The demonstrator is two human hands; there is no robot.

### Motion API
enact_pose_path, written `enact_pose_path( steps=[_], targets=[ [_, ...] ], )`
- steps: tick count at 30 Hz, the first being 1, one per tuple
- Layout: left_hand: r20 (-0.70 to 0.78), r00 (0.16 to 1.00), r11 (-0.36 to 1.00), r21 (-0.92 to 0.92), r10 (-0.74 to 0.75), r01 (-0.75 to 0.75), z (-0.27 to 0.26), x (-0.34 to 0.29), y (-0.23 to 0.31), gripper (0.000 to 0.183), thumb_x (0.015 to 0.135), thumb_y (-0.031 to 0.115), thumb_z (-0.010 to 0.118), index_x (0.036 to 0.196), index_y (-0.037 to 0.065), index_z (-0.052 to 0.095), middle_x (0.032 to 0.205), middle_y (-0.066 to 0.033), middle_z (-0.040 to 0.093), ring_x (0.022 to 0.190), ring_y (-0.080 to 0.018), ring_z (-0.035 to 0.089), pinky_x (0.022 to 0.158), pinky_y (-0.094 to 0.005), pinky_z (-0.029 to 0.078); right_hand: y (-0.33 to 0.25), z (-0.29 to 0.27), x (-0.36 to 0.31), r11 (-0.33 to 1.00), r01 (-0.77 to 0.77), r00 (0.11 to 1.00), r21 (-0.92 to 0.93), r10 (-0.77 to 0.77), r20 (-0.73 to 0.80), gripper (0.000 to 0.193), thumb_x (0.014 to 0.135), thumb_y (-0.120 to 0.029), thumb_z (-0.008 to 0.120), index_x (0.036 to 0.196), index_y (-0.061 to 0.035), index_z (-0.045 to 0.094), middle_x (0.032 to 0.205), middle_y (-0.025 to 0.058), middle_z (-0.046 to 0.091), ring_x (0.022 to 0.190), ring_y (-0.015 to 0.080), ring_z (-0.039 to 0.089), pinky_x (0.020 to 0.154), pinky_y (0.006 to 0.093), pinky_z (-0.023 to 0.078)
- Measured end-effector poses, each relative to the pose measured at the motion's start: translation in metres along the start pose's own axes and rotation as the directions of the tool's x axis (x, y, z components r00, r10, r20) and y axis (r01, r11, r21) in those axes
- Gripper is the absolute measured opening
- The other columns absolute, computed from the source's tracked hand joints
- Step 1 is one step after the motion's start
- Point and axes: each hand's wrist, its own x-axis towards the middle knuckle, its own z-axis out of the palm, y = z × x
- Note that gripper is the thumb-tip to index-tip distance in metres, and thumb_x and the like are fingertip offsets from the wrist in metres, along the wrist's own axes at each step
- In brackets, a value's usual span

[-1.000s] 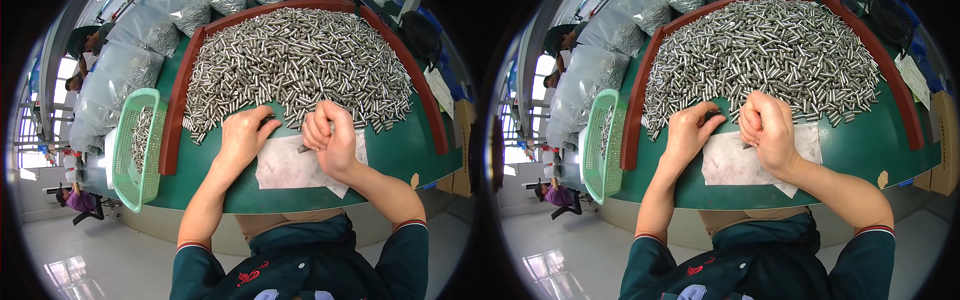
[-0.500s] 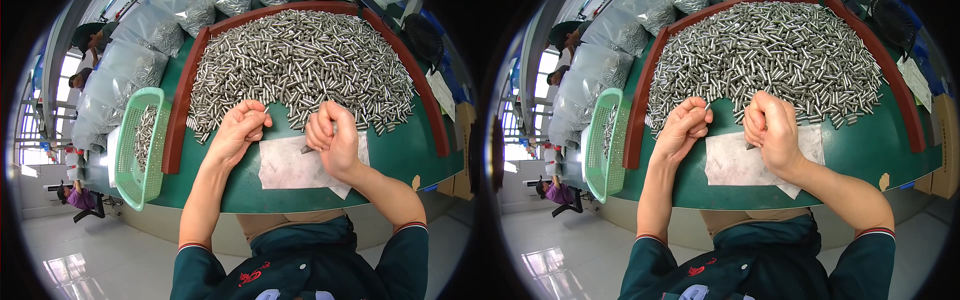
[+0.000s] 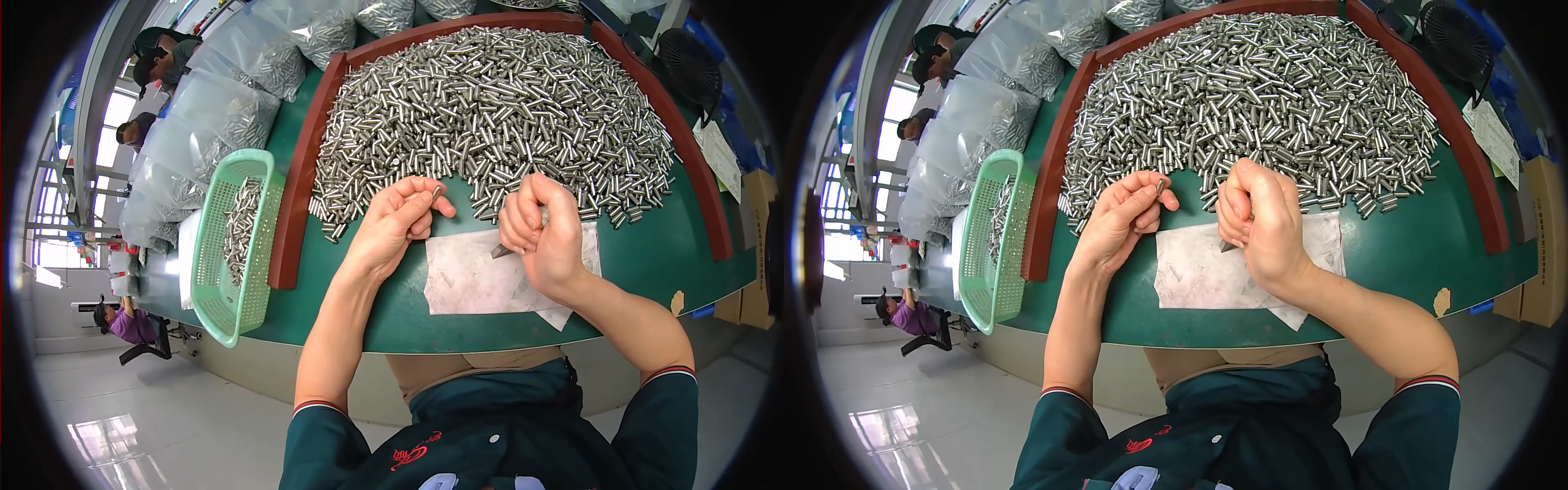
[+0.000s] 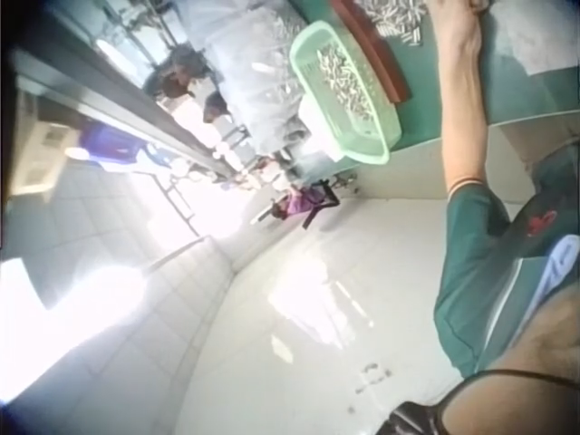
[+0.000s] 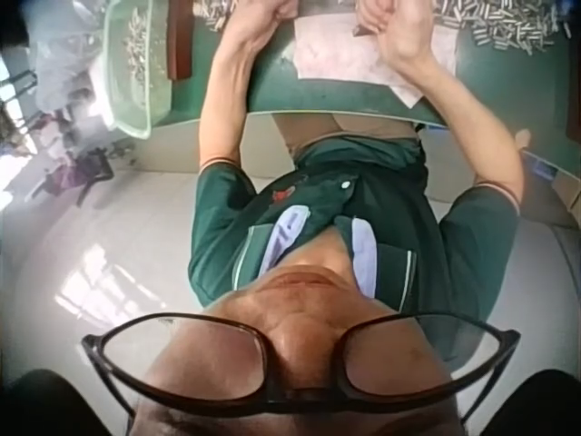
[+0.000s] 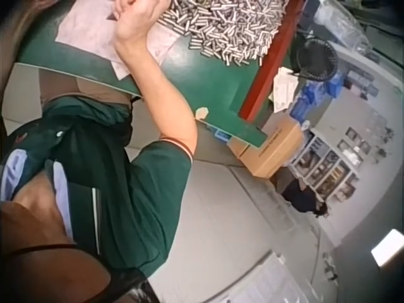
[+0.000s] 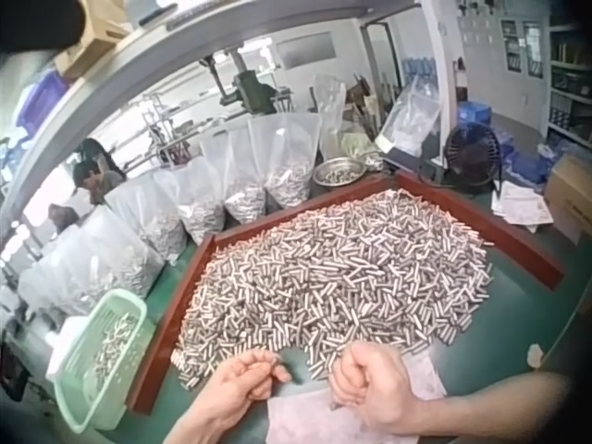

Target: Picking up small metal pins from a pile and assembling or inspecting them using a hand tool.

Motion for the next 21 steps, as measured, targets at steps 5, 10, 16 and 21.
enact_pose_path(
  steps=[5,10,16,21],
  targets=[
    [0.055,0.997,0.998,0.020,-0.055,0.054,0.004,-0.004,0.004,0.012,0.088,0.011,0.046,0.093,0.001,0.050,0.071,-0.0069,0.057,0.049,-0.0033,0.032,0.046,-0.0170,0.028,0.000,0.000,0.000,1.000,0.002,1.000,-0.010,-0.002,-0.010,0.033,0.086,-0.018,0.031,0.054,-0.0088,0.029,0.043,-0.0007,0.028,0.037,0.0069,0.021,0.037,0.0226,0.019],
    [0.143,0.985,0.958,0.282,-0.101,0.058,0.025,-0.018,0.007,0.014,0.087,0.017,0.050,0.087,0.003,0.047,0.058,0.0012,0.043,0.047,-0.0039,0.029,0.044,-0.0185,0.024,-0.002,0.000,0.001,0.997,0.001,1.000,-0.082,-0.001,-0.002,0.037,0.089,-0.024,0.028,0.054,-0.0112,0.028,0.042,-0.0019,0.025,0.038,0.0073,0.019,0.038,0.0231,0.019],
    [0.269,0.950,0.918,-0.313,-0.160,0.243,0.015,-0.014,0.014,0.022,0.088,0.024,0.041,0.085,0.003,0.047,0.071,-0.0107,0.049,0.052,-0.0082,0.034,0.043,-0.0195,0.026,-0.001,0.000,0.002,1.000,-0.006,1.000,-0.019,0.006,-0.003,0.032,0.085,-0.017,0.032,0.054,-0.0087,0.028,0.043,-0.0007,0.027,0.037,0.0068,0.021,0.037,0.0225,0.019],
    [-0.002,1.000,0.976,-0.215,-0.024,0.023,0.000,-0.007,0.007,0.035,0.092,0.032,0.036,0.068,0.007,0.040,0.061,-0.0016,0.035,0.050,-0.0064,0.027,0.043,-0.0182,0.023,-0.001,0.000,0.001,1.000,-0.007,1.000,-0.004,0.007,0.002,0.033,0.086,-0.017,0.032,0.054,-0.0086,0.028,0.043,-0.0007,0.027,0.038,0.0068,0.021,0.037,0.0226,0.019]
  ],
)
